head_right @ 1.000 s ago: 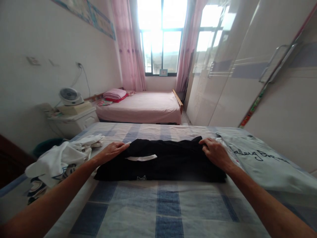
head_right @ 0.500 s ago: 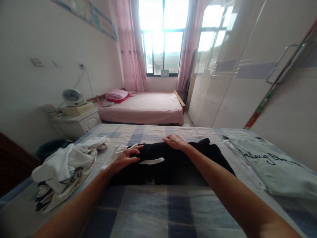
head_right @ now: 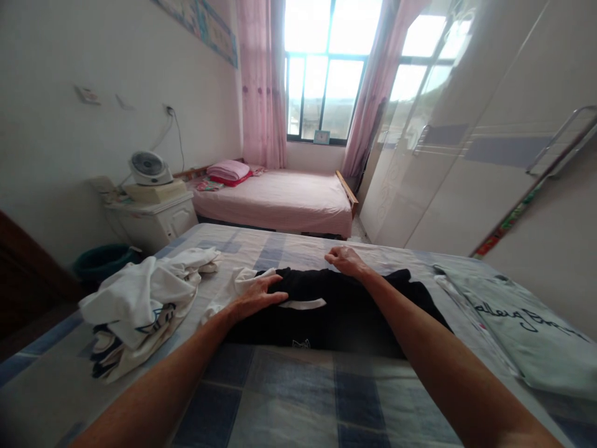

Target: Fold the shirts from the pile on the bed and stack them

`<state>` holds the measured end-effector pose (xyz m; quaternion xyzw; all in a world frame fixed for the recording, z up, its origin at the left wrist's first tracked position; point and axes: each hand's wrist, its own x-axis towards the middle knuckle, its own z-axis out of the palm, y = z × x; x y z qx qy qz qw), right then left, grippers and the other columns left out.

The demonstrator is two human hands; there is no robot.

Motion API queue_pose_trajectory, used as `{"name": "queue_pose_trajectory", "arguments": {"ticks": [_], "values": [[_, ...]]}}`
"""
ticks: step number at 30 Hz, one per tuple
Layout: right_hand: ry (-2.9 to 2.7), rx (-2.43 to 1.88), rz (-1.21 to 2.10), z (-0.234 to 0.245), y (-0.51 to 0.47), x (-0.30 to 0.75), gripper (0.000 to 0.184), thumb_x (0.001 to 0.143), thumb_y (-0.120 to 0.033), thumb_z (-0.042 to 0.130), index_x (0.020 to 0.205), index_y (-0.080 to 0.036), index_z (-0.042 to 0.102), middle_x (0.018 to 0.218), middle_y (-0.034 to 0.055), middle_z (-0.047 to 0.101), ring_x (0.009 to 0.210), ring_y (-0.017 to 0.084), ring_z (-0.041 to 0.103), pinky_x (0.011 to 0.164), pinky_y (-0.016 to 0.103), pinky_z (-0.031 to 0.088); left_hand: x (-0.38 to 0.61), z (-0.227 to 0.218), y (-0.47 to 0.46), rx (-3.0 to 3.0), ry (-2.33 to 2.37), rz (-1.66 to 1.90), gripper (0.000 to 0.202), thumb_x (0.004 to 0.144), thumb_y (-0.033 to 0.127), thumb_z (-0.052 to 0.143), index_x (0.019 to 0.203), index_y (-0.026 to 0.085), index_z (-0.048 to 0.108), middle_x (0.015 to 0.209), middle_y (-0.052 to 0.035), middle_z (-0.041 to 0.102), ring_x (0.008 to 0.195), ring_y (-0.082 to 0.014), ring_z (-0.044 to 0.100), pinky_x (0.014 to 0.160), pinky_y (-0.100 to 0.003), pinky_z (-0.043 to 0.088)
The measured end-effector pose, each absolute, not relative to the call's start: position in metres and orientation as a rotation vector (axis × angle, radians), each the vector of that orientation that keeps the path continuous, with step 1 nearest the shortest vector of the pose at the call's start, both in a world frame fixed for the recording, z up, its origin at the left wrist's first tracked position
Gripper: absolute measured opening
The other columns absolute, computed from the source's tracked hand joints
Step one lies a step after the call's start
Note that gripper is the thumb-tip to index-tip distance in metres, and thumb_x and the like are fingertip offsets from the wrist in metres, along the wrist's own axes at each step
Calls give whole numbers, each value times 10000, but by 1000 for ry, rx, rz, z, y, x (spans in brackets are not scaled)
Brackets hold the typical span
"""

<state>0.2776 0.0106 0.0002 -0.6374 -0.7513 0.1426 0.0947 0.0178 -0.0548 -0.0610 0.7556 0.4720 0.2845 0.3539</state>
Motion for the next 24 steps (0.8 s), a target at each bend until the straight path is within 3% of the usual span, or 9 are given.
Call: {"name": "queue_pose_trajectory", "arguments": {"ticks": [4,8,12,16,20,24], "values": [[-2268,-1950,558,-7,11,279,346,746,-428,559,509,-177,565,504,15,514,528,142,490,544,274,341,22,-68,-52,1954,1157,762,354,794,364,535,1084,202,657,1102,-33,670,1073,-212,587,966,-288,421],[-2279,-1786,595,-6,2,276,193,710,-379,592,687,-193,637,662,-3,595,650,140,532,623,257,381,24,-78,-47,2018,1050,848,273,769,204,506,977,195,684,1179,-42,631,1094,-179,568,1000,-272,400],[-2068,-1456,708,7,-16,281,335,772,-512,527,806,-189,606,731,-9,585,676,126,510,641,255,398,23,-81,-46,2105,1032,879,235,688,90,493,784,188,684,1320,-31,532,1263,-186,432,1105,-293,274],[-1898,-1590,1003,7,-26,282,416,759,-591,543,823,-188,623,807,25,633,742,156,556,657,269,430,22,-79,-48,2152,924,846,234,608,30,436,624,170,623,1193,-37,584,1161,-165,506,1050,-268,338],[-1779,-1641,1087,-7,-26,270,321,674,-421,665,878,-173,645,861,43,665,808,184,586,734,287,450,22,-77,-50,2175,880,872,258,585,39,418,625,188,624,1180,-18,585,1166,-170,495,1067,-282,325],[-1589,-1234,1162,-1,-42,271,363,641,-289,646,991,-204,601,892,8,663,808,160,592,768,278,450,22,-75,-51,2146,926,849,241,582,73,419,608,203,620,1227,-1,584,1193,-196,486,1077,-322,331]]}}
